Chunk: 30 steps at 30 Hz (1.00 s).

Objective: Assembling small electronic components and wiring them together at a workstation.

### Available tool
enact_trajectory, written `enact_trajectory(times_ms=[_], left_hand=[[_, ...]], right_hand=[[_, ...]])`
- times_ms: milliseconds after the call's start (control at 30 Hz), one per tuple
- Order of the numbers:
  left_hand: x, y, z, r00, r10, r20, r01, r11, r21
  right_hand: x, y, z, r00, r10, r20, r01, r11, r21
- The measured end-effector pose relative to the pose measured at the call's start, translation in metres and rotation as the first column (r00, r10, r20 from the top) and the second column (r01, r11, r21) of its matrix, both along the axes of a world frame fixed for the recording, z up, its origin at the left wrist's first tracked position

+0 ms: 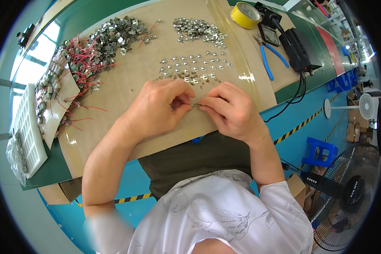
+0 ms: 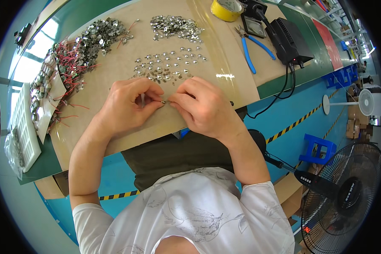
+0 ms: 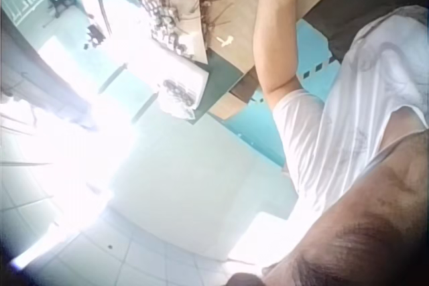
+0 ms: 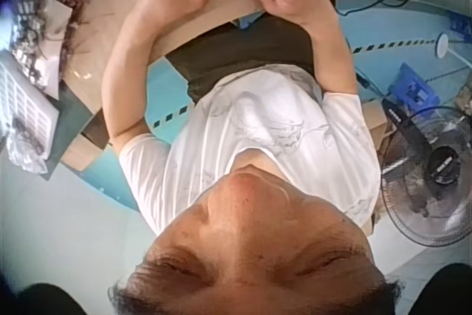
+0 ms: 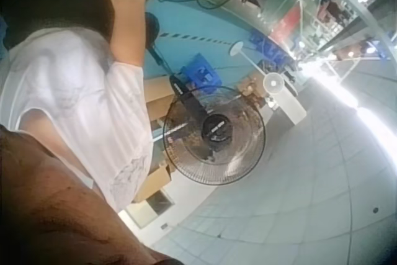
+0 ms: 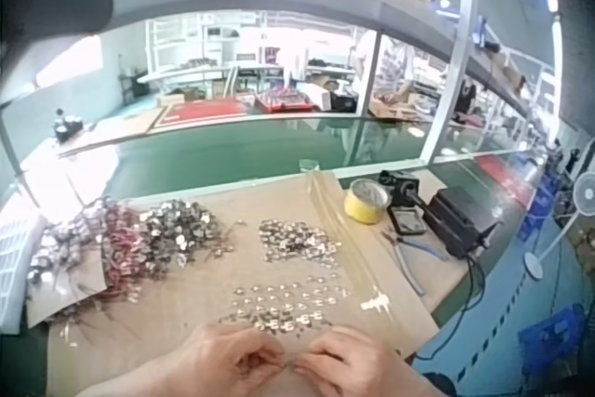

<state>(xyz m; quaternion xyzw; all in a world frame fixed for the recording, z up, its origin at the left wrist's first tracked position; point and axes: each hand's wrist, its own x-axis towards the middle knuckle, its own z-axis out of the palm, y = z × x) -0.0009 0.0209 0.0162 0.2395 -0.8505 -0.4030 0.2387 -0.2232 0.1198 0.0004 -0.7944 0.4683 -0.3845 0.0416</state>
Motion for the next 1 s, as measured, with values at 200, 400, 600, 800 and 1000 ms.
enact_trajectory(times_ms=[200,400,600,800,1000], left_hand=[[-0.002,-0.002,-0.003,1.000,0.014,-0.008,-0.014,1.000,-0.022],[0.000,-0.002,-0.005,1.000,-0.029,0.004,0.029,0.996,-0.084],[0.001,0.001,-0.012,0.998,-0.028,-0.054,0.019,0.988,-0.151],[0.000,-0.001,-0.011,0.999,-0.022,-0.040,0.016,0.989,-0.149],[0.003,0.001,-0.006,1.000,0.000,-0.025,-0.003,0.992,-0.124]], right_hand=[[-0.001,0.000,0.002,0.999,0.003,-0.043,-0.003,1.000,0.012],[-0.001,0.004,0.002,0.995,-0.030,-0.100,0.031,0.999,0.011],[0.005,0.006,0.008,0.993,-0.035,-0.116,0.042,0.998,0.056],[0.010,0.010,0.005,0.992,-0.080,-0.094,0.093,0.985,0.144],[0.009,0.005,0.008,0.993,-0.001,-0.117,0.013,0.994,0.104]])
